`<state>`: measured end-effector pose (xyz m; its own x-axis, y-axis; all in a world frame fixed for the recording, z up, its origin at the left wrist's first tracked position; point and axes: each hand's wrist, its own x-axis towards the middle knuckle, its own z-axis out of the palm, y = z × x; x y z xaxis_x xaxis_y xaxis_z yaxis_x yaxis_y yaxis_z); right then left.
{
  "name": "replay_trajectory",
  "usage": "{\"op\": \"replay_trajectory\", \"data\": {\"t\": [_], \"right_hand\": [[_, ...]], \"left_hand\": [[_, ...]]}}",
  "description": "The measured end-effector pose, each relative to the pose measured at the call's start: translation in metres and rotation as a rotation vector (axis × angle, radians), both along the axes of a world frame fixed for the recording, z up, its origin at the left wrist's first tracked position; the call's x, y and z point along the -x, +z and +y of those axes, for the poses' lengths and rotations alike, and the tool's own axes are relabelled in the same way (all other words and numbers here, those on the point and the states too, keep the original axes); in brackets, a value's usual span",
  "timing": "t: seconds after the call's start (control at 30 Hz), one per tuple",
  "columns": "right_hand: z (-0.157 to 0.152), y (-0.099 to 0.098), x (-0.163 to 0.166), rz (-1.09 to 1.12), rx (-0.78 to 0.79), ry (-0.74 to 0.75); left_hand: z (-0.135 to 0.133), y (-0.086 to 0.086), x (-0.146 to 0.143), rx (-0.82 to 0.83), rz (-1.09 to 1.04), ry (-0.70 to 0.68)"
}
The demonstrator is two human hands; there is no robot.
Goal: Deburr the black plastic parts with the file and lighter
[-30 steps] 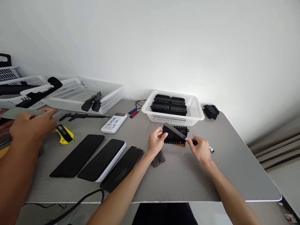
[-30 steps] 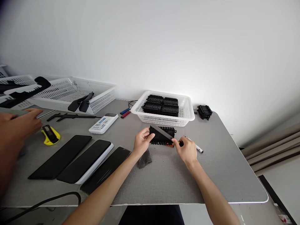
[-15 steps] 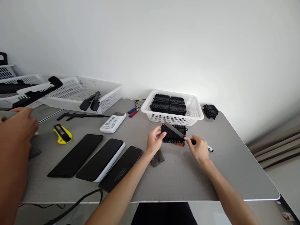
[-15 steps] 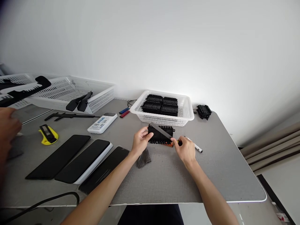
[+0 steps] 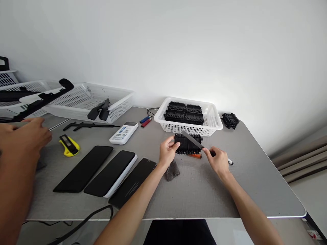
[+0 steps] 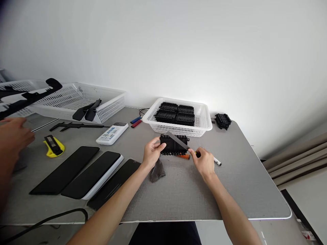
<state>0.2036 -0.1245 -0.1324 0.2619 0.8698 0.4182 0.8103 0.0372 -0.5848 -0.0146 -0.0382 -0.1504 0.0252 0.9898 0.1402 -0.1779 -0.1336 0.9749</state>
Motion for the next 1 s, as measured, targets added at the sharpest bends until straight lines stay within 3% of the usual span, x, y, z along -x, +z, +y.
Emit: {"op": "replay_trajectory", "data": {"t": [0.17,0.4,0.63,0.83,1.0], "right_hand": [[0.003,0.001,-0.015,0.056,-0.013,-0.092],[0.001,0.0,-0.005,0.125,0.024,-0.011],[0.002,0.006,-0.014,0.13,0.004,-0.075],[0.002,0.002,-0.003,0.148,0.023,0.01],[0.004,0.003,-0.009,0.161,0.041,-0.045]], "left_hand": [[0.003,-0.003,0.002,0.032,-0.049,0.018],[0.002,-0.004,0.001,0.026,-0.045,-0.011],[0.003,-0.005,0.002,0.015,-0.047,0.03],[0.003,-0.007,0.001,0.023,-0.044,0.016],[0.004,-0.006,0.001,0.027,-0.062,0.021]]}}
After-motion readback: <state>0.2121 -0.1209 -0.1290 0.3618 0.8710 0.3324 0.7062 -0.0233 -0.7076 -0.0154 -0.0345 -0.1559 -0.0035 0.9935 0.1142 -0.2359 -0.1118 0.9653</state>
